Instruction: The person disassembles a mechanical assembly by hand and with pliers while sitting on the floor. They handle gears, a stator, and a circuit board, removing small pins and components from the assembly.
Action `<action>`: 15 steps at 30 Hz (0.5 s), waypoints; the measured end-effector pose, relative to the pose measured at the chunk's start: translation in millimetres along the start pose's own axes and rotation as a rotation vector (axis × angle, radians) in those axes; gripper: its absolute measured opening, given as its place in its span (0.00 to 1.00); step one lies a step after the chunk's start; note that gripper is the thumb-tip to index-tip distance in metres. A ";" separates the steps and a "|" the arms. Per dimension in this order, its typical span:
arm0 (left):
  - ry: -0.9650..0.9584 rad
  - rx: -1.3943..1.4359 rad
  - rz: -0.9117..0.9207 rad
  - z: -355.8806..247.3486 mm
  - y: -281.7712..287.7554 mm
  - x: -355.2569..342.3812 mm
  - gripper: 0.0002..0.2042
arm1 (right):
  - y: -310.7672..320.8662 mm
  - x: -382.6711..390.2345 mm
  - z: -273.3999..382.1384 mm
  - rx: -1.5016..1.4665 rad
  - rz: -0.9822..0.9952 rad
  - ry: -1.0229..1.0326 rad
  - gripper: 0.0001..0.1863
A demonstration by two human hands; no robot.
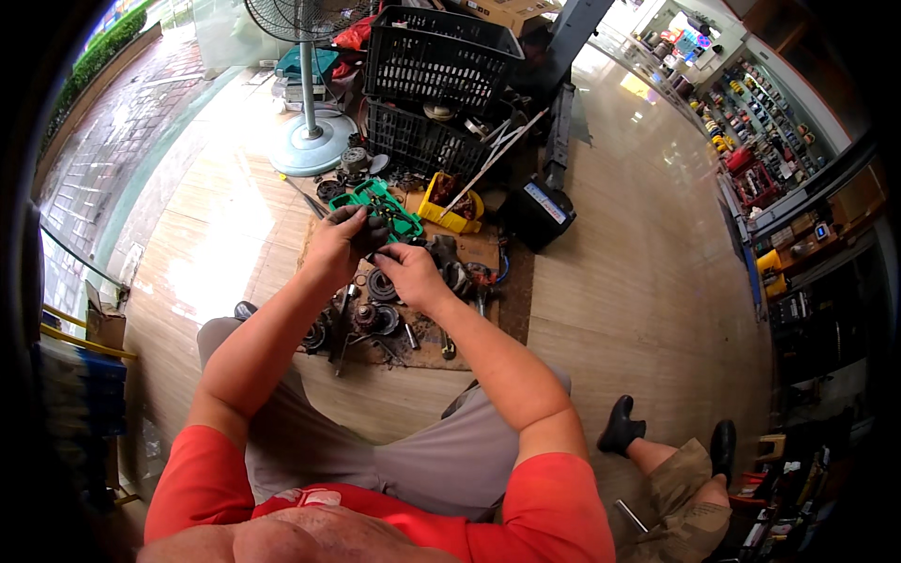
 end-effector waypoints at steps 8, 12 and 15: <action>0.137 -0.196 0.260 -6.9 -15.2 11.7 0.09 | 11.3 6.3 25.7 0.514 0.118 0.149 0.11; 0.190 -0.642 0.398 8.9 -22.6 20.4 0.10 | 23.0 16.4 37.8 0.802 0.127 0.162 0.09; -0.058 -1.226 0.490 12.1 -27.4 22.1 0.10 | 23.9 19.3 46.6 0.878 0.127 0.154 0.09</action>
Point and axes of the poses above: each hand's wrist, its own x-axis away from the middle knuckle, its own y-axis out of the back of the hand, z = x × y, the point moved 8 cm from there along -x, towards the middle knuckle, and after that the axes turned 3 degrees about -x, right-handed, at the moved point
